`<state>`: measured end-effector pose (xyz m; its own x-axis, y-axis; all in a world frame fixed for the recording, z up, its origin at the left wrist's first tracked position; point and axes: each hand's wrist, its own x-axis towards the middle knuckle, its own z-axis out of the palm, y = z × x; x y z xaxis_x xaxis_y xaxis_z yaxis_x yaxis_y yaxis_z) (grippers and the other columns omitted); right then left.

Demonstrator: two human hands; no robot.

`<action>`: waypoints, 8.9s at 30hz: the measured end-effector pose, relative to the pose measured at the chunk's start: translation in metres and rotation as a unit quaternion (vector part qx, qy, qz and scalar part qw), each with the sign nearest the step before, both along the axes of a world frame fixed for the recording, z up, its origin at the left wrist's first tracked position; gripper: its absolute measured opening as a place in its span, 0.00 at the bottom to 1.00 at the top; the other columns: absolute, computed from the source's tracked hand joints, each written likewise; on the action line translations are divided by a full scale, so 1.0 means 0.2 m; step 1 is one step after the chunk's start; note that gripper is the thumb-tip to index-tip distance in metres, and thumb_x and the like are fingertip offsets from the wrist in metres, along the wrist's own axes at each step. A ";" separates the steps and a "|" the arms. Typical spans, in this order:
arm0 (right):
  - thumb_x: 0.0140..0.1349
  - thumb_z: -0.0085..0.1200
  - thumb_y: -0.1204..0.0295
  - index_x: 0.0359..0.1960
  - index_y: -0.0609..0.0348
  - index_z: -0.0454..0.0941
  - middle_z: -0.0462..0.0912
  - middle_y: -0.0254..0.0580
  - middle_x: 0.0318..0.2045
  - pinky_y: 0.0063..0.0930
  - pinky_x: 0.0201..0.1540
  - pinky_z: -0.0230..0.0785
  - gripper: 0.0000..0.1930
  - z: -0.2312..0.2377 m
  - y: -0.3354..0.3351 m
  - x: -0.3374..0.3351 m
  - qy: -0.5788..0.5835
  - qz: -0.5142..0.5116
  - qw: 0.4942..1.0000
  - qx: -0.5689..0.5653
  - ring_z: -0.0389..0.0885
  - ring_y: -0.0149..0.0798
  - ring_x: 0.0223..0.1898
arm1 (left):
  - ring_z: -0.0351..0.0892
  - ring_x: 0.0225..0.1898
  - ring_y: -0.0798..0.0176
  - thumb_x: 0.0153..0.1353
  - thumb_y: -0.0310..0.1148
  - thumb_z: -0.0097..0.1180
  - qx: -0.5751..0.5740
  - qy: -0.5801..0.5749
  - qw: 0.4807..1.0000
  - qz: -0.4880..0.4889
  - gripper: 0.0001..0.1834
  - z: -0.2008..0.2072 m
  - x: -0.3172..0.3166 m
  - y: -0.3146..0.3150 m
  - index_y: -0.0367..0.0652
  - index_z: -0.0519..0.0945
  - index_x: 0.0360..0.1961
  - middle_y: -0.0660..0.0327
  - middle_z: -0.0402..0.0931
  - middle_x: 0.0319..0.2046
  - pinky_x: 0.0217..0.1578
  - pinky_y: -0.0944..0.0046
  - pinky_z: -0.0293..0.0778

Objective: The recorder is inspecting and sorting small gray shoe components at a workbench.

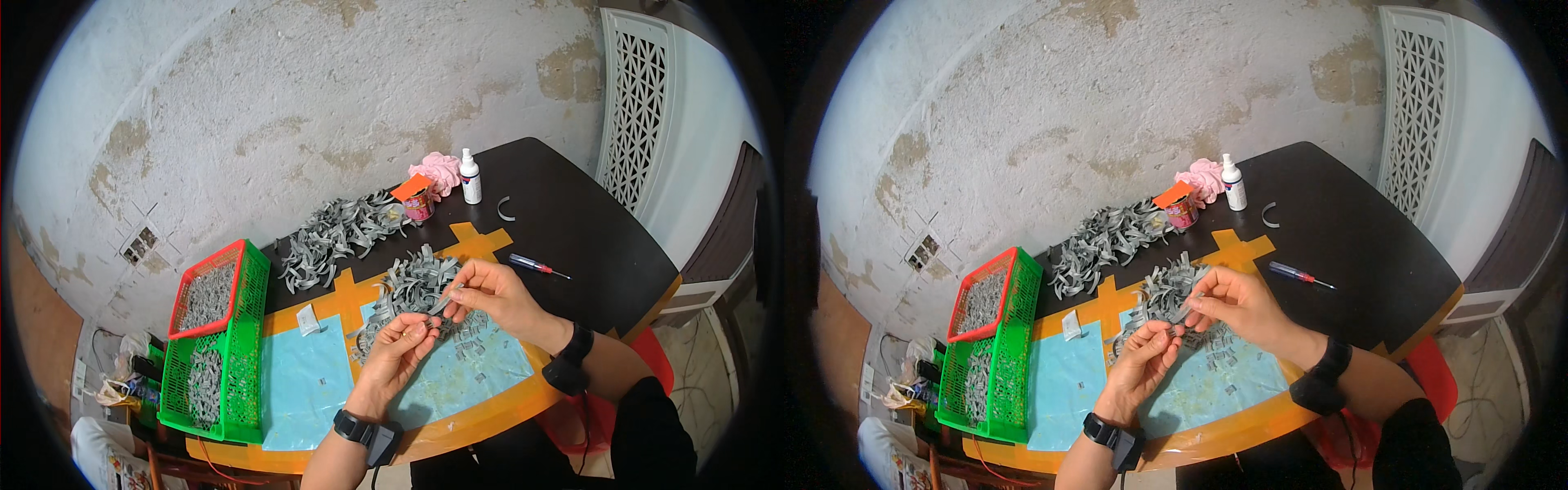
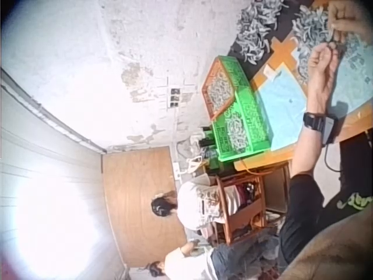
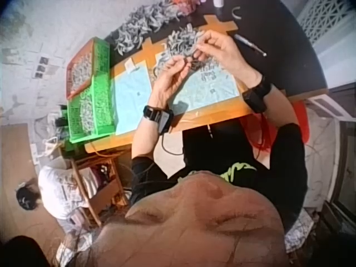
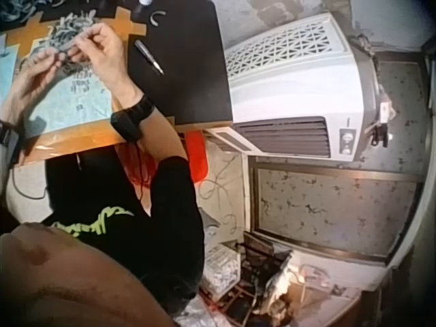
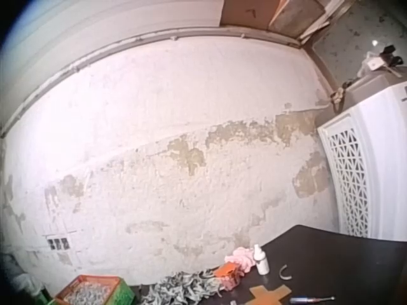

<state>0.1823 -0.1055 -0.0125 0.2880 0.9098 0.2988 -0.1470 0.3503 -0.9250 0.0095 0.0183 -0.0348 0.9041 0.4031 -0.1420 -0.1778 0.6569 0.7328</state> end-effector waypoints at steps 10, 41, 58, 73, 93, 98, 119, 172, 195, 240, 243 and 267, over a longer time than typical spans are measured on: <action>0.62 0.52 0.77 0.37 0.63 0.73 0.79 0.39 0.34 0.23 0.36 0.74 0.04 0.01 -0.02 0.01 -0.002 0.028 0.999 -0.046 0.79 0.29 0.34 | 0.79 0.39 0.66 0.61 0.22 0.54 0.004 -0.024 0.998 0.055 0.10 0.00 0.01 -0.02 0.37 0.76 0.44 0.55 0.78 0.42 0.41 0.73 0.78; 0.62 0.54 0.73 0.37 0.64 0.72 0.77 0.36 0.30 0.23 0.39 0.69 0.07 -0.02 0.00 0.01 0.025 0.195 0.975 -0.102 0.75 0.29 0.31 | 0.78 0.37 0.69 0.56 0.19 0.57 0.133 -0.051 0.988 0.052 0.08 0.03 0.00 -0.05 0.42 0.75 0.36 0.58 0.77 0.42 0.41 0.70 0.75; 0.63 0.53 0.74 0.42 0.64 0.71 0.76 0.34 0.33 0.22 0.38 0.68 0.09 -0.06 0.01 0.01 0.035 0.246 0.963 -0.103 0.75 0.27 0.32 | 0.77 0.38 0.66 0.58 0.21 0.57 0.143 -0.096 0.985 0.021 0.06 0.00 0.00 -0.05 0.41 0.75 0.35 0.57 0.77 0.43 0.42 0.67 0.75; 0.63 0.53 0.73 0.42 0.63 0.72 0.78 0.32 0.33 0.20 0.38 0.66 0.09 -0.06 0.01 -0.01 -0.008 0.209 0.974 -0.090 0.73 0.25 0.32 | 0.76 0.37 0.66 0.59 0.21 0.56 0.132 -0.096 0.986 0.028 0.05 -0.01 0.00 -0.06 0.42 0.75 0.34 0.58 0.77 0.42 0.41 0.68 0.74; 0.63 0.52 0.74 0.38 0.64 0.73 0.76 0.33 0.31 0.20 0.38 0.67 0.06 -0.05 0.01 -0.04 -0.020 0.141 0.986 -0.093 0.72 0.25 0.32 | 0.76 0.36 0.68 0.58 0.20 0.56 0.137 -0.074 0.987 0.048 0.06 0.00 0.00 -0.07 0.40 0.76 0.36 0.58 0.76 0.44 0.42 0.68 0.74; 0.64 0.51 0.73 0.40 0.64 0.72 0.76 0.33 0.33 0.20 0.38 0.67 0.07 -0.06 0.01 -0.04 -0.009 0.151 0.986 -0.076 0.73 0.25 0.33 | 0.76 0.37 0.68 0.58 0.20 0.56 0.155 -0.079 0.983 0.054 0.06 -0.01 0.01 -0.07 0.40 0.76 0.37 0.58 0.76 0.43 0.42 0.68 0.74; 0.66 0.50 0.70 0.41 0.62 0.71 0.74 0.33 0.32 0.22 0.39 0.68 0.08 -0.10 0.02 -0.05 0.003 0.171 0.983 -0.072 0.73 0.26 0.34 | 0.76 0.43 0.68 0.56 0.18 0.58 0.327 -0.054 0.936 0.122 0.08 0.04 0.00 -0.09 0.38 0.78 0.37 0.58 0.77 0.42 0.44 0.68 0.74; 0.56 0.58 0.81 0.32 0.62 0.81 0.73 0.37 0.36 0.21 0.37 0.69 0.04 -0.05 0.01 -0.08 -0.204 -0.033 0.977 0.051 0.74 0.29 0.36 | 0.77 0.32 0.69 0.58 0.20 0.57 0.171 -0.039 0.981 0.082 0.06 -0.03 0.02 -0.06 0.39 0.77 0.36 0.60 0.79 0.35 0.37 0.72 0.74; 0.57 0.57 0.78 0.40 0.62 0.80 0.76 0.36 0.35 0.21 0.37 0.69 0.09 0.01 -0.01 -0.08 -0.231 -0.032 0.972 0.014 0.76 0.29 0.37 | 0.78 0.32 0.69 0.57 0.19 0.58 0.243 0.022 0.967 0.067 0.06 0.00 0.00 -0.03 0.38 0.76 0.35 0.61 0.79 0.32 0.36 0.72 0.74; 0.56 0.58 0.77 0.37 0.62 0.80 0.74 0.38 0.32 0.24 0.30 0.69 0.07 0.06 -0.04 -0.11 -0.369 -0.102 0.922 0.055 0.75 0.32 0.28 | 0.79 0.31 0.70 0.60 0.21 0.56 0.135 0.004 0.988 0.072 0.06 0.01 -0.01 -0.04 0.41 0.76 0.37 0.62 0.80 0.32 0.34 0.73 0.76; 0.56 0.58 0.78 0.34 0.63 0.79 0.75 0.37 0.32 0.23 0.31 0.69 0.05 0.07 -0.04 -0.12 -0.300 -0.105 0.948 0.036 0.76 0.29 0.28 | 0.79 0.31 0.70 0.59 0.21 0.56 0.157 0.001 0.984 0.081 0.06 0.01 0.00 -0.05 0.41 0.76 0.38 0.62 0.80 0.32 0.35 0.73 0.76; 0.55 0.61 0.73 0.43 0.59 0.80 0.74 0.39 0.36 0.26 0.34 0.70 0.13 0.04 -0.03 -0.09 -0.394 -0.084 0.914 0.040 0.76 0.34 0.34 | 0.75 0.29 0.73 0.59 0.23 0.57 0.112 0.015 0.987 0.118 0.05 -0.01 0.00 -0.03 0.41 0.77 0.37 0.65 0.79 0.29 0.33 0.75 0.73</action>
<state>0.1642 -0.1114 -0.0050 0.0881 0.8389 0.5372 0.6166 0.3776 -0.6908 0.0088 0.0119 -0.0370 0.7780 0.6262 -0.0506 -0.2830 0.4213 0.8617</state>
